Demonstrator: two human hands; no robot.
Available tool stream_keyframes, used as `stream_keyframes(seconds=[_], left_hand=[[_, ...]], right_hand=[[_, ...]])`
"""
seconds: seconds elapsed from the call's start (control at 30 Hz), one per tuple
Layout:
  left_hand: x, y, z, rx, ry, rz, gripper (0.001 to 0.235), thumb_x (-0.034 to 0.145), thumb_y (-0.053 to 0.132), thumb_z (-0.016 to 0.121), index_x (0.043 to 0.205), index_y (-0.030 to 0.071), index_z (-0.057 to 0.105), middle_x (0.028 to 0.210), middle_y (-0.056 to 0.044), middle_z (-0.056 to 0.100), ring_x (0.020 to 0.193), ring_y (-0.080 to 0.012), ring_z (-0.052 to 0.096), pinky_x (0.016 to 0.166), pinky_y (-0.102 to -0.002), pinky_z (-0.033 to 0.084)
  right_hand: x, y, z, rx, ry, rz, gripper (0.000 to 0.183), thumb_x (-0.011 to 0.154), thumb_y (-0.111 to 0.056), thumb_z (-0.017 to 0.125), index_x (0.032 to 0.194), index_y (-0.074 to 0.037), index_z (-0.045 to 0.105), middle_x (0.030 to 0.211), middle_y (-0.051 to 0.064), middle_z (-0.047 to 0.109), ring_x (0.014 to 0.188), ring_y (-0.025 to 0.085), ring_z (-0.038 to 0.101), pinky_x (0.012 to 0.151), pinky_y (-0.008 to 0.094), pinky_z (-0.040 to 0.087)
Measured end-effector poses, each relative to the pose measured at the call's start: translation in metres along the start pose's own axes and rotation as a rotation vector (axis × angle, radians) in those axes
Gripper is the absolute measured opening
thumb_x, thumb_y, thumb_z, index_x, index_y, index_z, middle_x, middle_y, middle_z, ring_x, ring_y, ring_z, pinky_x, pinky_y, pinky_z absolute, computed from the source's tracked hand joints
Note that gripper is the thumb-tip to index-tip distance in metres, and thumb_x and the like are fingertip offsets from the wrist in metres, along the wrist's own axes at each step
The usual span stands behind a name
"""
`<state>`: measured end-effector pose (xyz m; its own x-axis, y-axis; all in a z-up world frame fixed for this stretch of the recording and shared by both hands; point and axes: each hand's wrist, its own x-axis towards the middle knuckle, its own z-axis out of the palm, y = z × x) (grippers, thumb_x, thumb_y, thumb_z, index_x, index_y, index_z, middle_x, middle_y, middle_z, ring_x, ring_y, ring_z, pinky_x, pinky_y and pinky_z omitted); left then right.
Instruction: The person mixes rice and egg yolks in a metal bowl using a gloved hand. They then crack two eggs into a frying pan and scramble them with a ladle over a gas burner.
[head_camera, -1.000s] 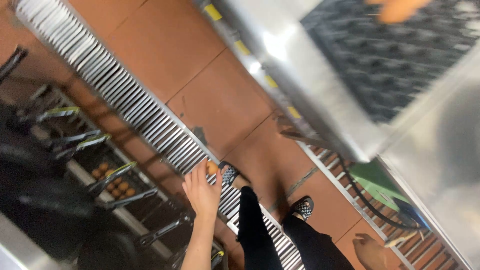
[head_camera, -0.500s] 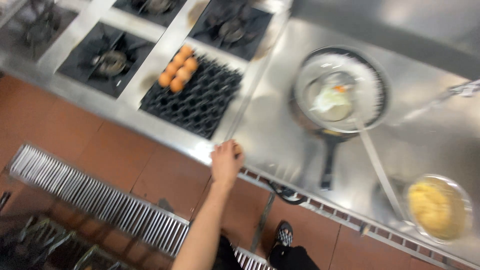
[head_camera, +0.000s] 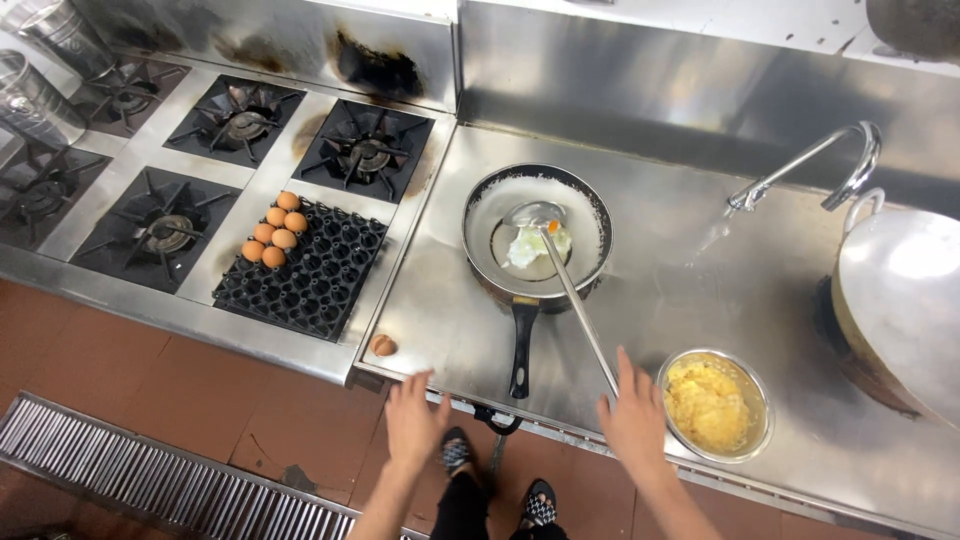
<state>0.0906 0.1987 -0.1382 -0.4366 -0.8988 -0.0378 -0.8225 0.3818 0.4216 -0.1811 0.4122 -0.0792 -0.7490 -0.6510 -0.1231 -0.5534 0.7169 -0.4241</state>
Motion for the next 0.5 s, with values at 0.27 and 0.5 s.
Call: stream_keyframes(seconds=[0.27,0.5], left_hand=[[-0.096,-0.152,0.119,0.082,-0.467,-0.576,0.065,0.083,0.055,0.073,0.143,0.036,0.056,0.139,0.004,0.062,0.127,-0.0197,0.064,0.11,-0.037,0.049],[-0.093,-0.168,0.146,0.081,-0.592,-0.701,0.054,0.088,0.05,0.07,0.138,0.033,0.063,0.132,0.006,0.068,0.117,-0.0144,0.069,0.103,-0.031,0.052]], right_hand=[[0.039,0.005,-0.013,0.174,-0.143,0.158,0.057,0.1,-0.031,0.052,0.156,-0.024,0.044,0.123,0.02,0.072,0.104,0.041,0.069,0.1,0.044,0.051],[0.048,0.001,-0.039,0.732,-0.256,0.46,0.035,0.105,-0.031,0.052,0.136,-0.015,0.058,0.074,0.005,0.049,0.061,0.015,0.039,0.056,0.029,0.032]])
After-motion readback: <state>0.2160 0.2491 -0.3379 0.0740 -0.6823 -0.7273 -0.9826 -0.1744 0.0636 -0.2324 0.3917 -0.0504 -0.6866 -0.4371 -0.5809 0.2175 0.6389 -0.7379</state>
